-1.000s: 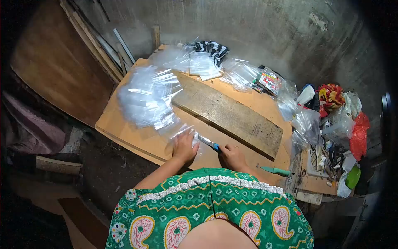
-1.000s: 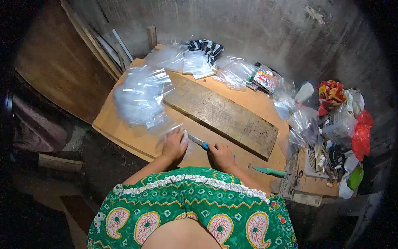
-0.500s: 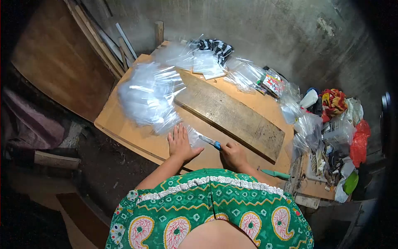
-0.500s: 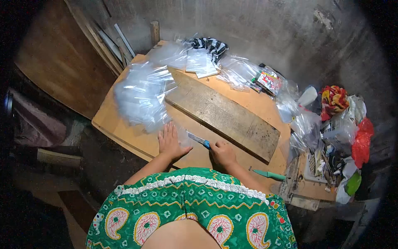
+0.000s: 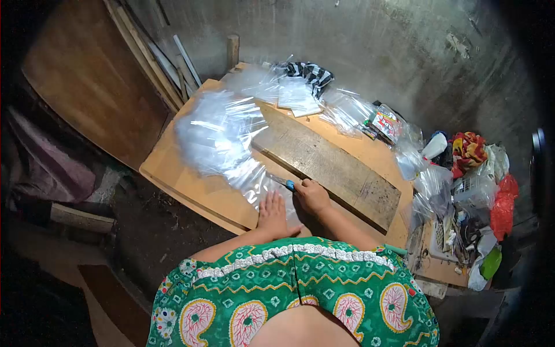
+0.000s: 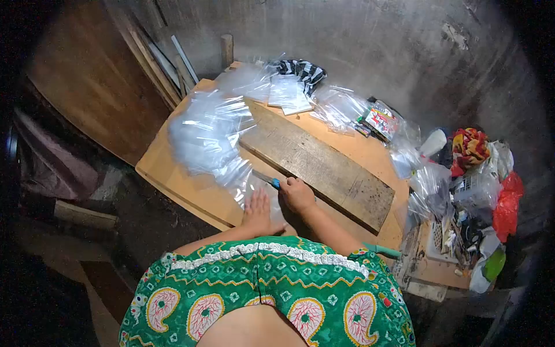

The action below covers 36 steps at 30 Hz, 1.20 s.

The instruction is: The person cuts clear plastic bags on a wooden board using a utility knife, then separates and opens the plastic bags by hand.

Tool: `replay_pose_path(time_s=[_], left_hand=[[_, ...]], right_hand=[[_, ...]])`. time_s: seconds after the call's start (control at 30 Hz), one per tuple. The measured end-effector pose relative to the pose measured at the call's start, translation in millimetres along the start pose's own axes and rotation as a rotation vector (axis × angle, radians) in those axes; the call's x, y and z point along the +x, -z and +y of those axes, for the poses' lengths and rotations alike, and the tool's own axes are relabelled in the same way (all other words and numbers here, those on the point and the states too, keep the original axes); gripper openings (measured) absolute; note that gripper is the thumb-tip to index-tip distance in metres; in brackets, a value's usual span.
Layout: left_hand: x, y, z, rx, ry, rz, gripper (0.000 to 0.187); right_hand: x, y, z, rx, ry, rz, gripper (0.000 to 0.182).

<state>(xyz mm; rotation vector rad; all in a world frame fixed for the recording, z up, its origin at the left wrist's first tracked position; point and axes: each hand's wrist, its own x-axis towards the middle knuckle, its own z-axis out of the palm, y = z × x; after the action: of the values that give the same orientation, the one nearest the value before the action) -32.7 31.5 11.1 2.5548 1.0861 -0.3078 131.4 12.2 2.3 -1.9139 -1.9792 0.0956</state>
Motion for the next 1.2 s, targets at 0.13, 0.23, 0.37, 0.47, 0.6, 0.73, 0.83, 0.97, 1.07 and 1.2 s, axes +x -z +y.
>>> replay_pose_path(time_s=[0.13, 0.23, 0.37, 0.47, 0.6, 0.73, 0.83, 0.97, 1.07, 1.2], left_hand=[[-3, 21, 8, -0.139, -0.307, -0.186, 0.072], [-4, 1, 4, -0.793, -0.569, -0.018, 0.035], [24, 23, -18, -0.467, -0.186, -0.001, 0.045], [28, 10, -31, 0.101, -0.084, 0.448, 0.069], [9, 3, -26, 0.053, -0.006, 0.206, 0.091], [-6, -11, -20, 0.03, -0.024, 0.17, 0.097], [-11, -5, -16, 0.013, -0.032, 0.14, 0.098], [-10, -5, -13, 0.013, -0.025, 0.123, 0.098], [-12, -11, -13, 0.0, -0.037, 0.136, 0.098], [-16, -13, -11, 0.02, -0.074, 0.147, 0.096]], right_hand=[[-19, 4, 5, -0.035, -0.041, -0.006, 0.012], [-33, 13, 5, -0.047, -0.079, -0.01, 0.014], [-41, 8, 10, -0.036, -0.105, 0.018, 0.013], [-44, 14, 6, -0.041, -0.121, 0.009, 0.012], [-49, 21, 1, -0.061, -0.089, 0.02, 0.013], [-69, 21, 0, 0.024, -0.031, 0.058, 0.011], [-69, 29, -6, 0.018, -0.031, 0.039, 0.008], [-55, 7, 7, 0.025, 0.002, 0.056, 0.007], [-35, 4, 1, 0.011, -0.036, 0.025, 0.008], [-6, -4, 3, 0.032, -0.004, 0.05, 0.01]])
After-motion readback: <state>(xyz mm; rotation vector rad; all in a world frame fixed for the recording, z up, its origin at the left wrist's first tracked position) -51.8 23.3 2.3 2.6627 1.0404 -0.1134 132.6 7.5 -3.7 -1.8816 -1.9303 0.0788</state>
